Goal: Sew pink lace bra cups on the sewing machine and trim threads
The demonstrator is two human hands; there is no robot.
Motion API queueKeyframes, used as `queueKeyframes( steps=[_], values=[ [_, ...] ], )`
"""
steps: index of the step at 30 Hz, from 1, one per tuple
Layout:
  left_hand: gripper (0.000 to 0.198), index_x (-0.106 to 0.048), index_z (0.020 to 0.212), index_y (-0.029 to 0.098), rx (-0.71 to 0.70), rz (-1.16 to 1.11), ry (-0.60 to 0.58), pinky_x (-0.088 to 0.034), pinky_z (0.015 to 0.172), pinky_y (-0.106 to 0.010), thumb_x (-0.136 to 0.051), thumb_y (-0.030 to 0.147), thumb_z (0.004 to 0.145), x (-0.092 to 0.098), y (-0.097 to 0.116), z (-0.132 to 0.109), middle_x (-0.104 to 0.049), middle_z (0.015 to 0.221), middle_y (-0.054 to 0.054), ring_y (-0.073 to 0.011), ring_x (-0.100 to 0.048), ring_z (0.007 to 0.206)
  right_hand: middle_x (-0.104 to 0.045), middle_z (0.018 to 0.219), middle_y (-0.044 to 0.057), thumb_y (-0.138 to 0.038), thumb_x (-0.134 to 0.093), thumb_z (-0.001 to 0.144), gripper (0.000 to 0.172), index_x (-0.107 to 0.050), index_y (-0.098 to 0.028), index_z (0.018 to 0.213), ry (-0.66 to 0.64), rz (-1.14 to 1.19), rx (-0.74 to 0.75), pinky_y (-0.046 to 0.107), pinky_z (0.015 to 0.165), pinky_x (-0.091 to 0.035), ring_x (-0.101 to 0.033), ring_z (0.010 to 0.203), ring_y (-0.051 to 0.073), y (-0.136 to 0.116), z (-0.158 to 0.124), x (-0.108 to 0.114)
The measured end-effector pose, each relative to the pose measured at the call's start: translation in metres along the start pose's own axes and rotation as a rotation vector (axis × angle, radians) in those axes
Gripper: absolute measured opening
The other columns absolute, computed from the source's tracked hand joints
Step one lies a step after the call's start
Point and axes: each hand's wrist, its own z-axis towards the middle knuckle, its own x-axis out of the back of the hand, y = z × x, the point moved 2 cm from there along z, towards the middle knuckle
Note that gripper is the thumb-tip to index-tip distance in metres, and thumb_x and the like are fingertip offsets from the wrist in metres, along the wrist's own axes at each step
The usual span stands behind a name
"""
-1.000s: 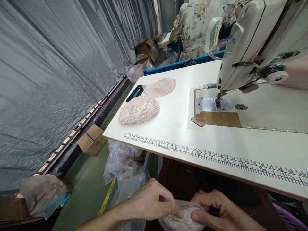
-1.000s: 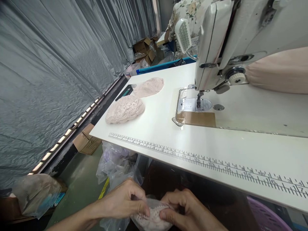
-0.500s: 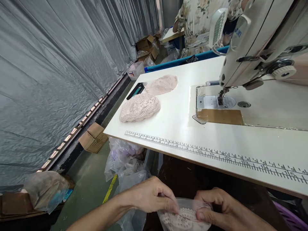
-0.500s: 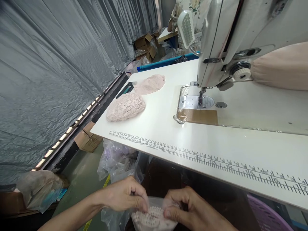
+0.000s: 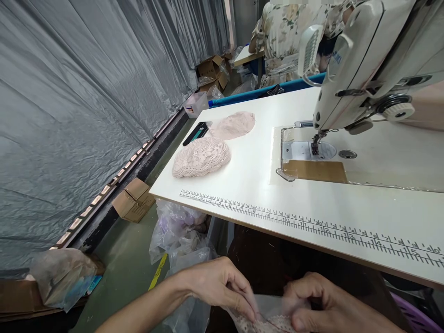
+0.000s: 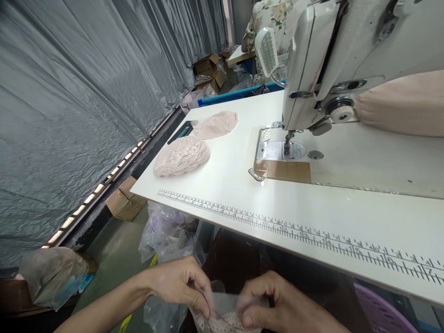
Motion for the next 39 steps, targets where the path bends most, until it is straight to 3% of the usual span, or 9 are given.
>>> queueKeyframes(
  steps=[4, 8, 14, 22, 27, 33, 39],
  values=[
    [0.043, -0.074, 0.090, 0.017, 0.001, 0.058, -0.022, -0.047, 0.065, -0.017, -0.065, 0.056, 0.073, 0.004, -0.005, -0.002, -0.070, 0.076, -0.004, -0.0117, -0.063, 0.068, -0.044, 0.054, -0.005, -0.048, -0.071, 0.071, 0.033, -0.069, -0.017, 0.060, 0.052, -0.023, -0.019, 0.021, 0.053, -0.029, -0.037, 0.054, 0.009, -0.004, 0.001, -0.002],
    [0.054, -0.074, 0.089, 0.014, 0.001, 0.004, -0.067, -0.049, 0.068, -0.017, -0.067, 0.062, 0.066, 0.006, -0.010, -0.002, -0.070, 0.075, -0.004, -0.0130, -0.065, 0.070, -0.046, 0.057, -0.004, -0.047, -0.070, 0.072, 0.033, -0.066, -0.017, 0.061, 0.010, -0.004, -0.016, 0.021, 0.052, -0.029, -0.038, 0.056, 0.010, 0.003, -0.002, 0.004],
    [0.053, -0.073, 0.088, 0.013, 0.001, -0.043, -0.072, -0.050, 0.074, -0.017, -0.069, 0.060, 0.064, 0.004, -0.014, 0.000, -0.071, 0.077, -0.004, -0.0136, -0.066, 0.074, -0.045, 0.058, -0.003, -0.052, -0.063, 0.077, 0.038, -0.063, -0.018, 0.061, 0.015, -0.025, -0.056, 0.022, 0.053, -0.028, -0.037, 0.056, 0.010, 0.008, -0.005, 0.009],
    [0.056, -0.072, 0.094, 0.009, -0.110, 0.041, -0.118, -0.049, 0.077, -0.017, -0.058, 0.061, 0.075, 0.006, -0.012, -0.001, -0.072, 0.087, -0.008, -0.0150, -0.067, 0.082, -0.044, 0.056, -0.003, -0.057, -0.059, 0.076, 0.042, -0.061, -0.018, 0.060, 0.010, -0.071, -0.064, 0.023, 0.053, -0.029, -0.036, 0.055, 0.011, 0.008, -0.003, 0.008],
    [0.073, -0.066, 0.109, 0.007, -0.044, -0.063, -0.118, -0.048, 0.083, -0.019, -0.073, 0.058, 0.058, 0.000, -0.016, 0.007, -0.071, 0.093, -0.008, -0.0188, -0.067, 0.089, -0.045, 0.057, -0.003, -0.058, -0.058, 0.076, 0.044, -0.058, -0.018, 0.058, -0.005, -0.079, -0.045, 0.023, 0.052, -0.028, -0.038, 0.055, 0.011, 0.005, 0.000, 0.004],
    [0.066, -0.071, 0.096, 0.008, -0.047, -0.147, -0.069, -0.050, 0.081, -0.019, -0.073, 0.059, 0.053, -0.005, -0.024, 0.021, -0.072, 0.082, -0.004, -0.0164, -0.067, 0.082, -0.041, 0.055, -0.004, -0.056, -0.058, 0.078, 0.042, -0.060, -0.019, 0.059, 0.006, -0.100, -0.033, 0.022, 0.052, -0.027, -0.035, 0.054, 0.010, 0.002, -0.003, 0.007],
    [0.055, -0.073, 0.093, 0.013, 0.023, -0.222, -0.111, -0.050, 0.078, -0.016, -0.079, 0.049, 0.052, -0.002, -0.022, 0.014, -0.070, 0.073, 0.000, -0.0118, -0.067, 0.073, -0.045, 0.057, -0.003, -0.057, -0.059, 0.077, 0.042, -0.062, -0.019, 0.060, -0.025, -0.102, -0.051, 0.022, 0.053, -0.029, -0.038, 0.056, 0.011, 0.007, 0.000, 0.007]
  ],
)
